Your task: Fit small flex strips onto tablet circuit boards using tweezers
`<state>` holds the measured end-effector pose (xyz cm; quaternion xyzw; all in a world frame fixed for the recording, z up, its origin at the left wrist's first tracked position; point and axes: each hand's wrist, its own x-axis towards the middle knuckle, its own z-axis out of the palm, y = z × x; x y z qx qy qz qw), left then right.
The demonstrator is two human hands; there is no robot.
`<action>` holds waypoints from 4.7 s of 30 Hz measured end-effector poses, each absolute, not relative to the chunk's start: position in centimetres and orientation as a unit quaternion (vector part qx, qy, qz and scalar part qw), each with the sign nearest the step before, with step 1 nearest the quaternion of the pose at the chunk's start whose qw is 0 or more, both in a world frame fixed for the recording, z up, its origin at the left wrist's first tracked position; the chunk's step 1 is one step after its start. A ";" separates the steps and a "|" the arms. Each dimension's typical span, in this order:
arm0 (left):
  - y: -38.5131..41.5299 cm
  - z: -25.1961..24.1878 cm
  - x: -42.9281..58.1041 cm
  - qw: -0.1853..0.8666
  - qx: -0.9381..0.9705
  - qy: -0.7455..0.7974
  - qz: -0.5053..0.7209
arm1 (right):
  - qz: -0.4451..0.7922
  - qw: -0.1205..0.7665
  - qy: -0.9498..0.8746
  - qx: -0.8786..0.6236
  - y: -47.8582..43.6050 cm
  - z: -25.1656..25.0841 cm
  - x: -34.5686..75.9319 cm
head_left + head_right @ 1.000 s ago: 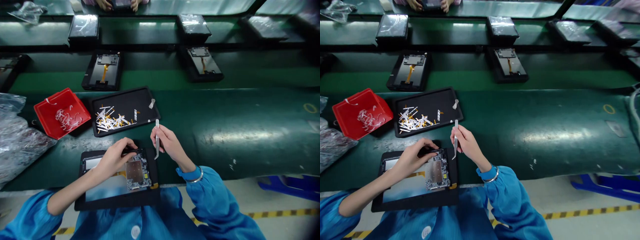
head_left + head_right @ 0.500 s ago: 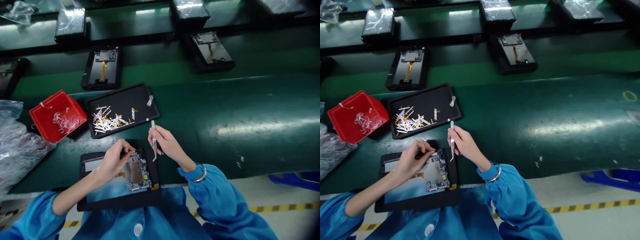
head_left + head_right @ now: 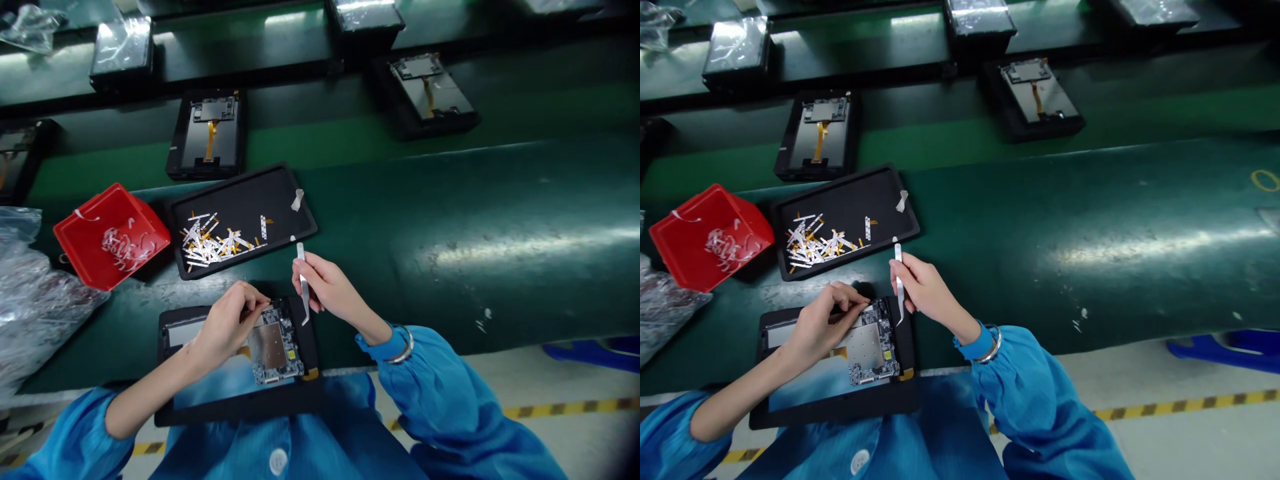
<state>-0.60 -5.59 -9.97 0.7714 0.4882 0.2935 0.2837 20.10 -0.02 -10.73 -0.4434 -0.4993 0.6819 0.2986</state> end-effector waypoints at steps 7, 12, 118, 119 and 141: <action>-5.6 -9.8 -0.8 0.152 0.869 0.401 0.245 | 0.681 0.299 -0.503 -0.441 0.0 -10.7 20.2; -6.2 -8.4 -1.0 0.061 0.917 0.357 0.168 | 0.711 0.316 -0.472 -0.415 -0.1 -10.9 20.0; -8.3 -8.8 0.3 0.412 0.844 0.320 0.128 | 0.201 0.363 -0.759 -0.502 -17.1 -13.1 20.7; -8.3 -8.7 0.3 0.415 0.842 0.319 0.128 | 0.173 0.361 -0.780 -0.480 -17.0 -13.2 20.9; -8.3 -8.8 0.3 0.427 0.840 0.306 0.134 | 0.017 0.306 -0.882 -0.359 -14.8 -11.6 21.3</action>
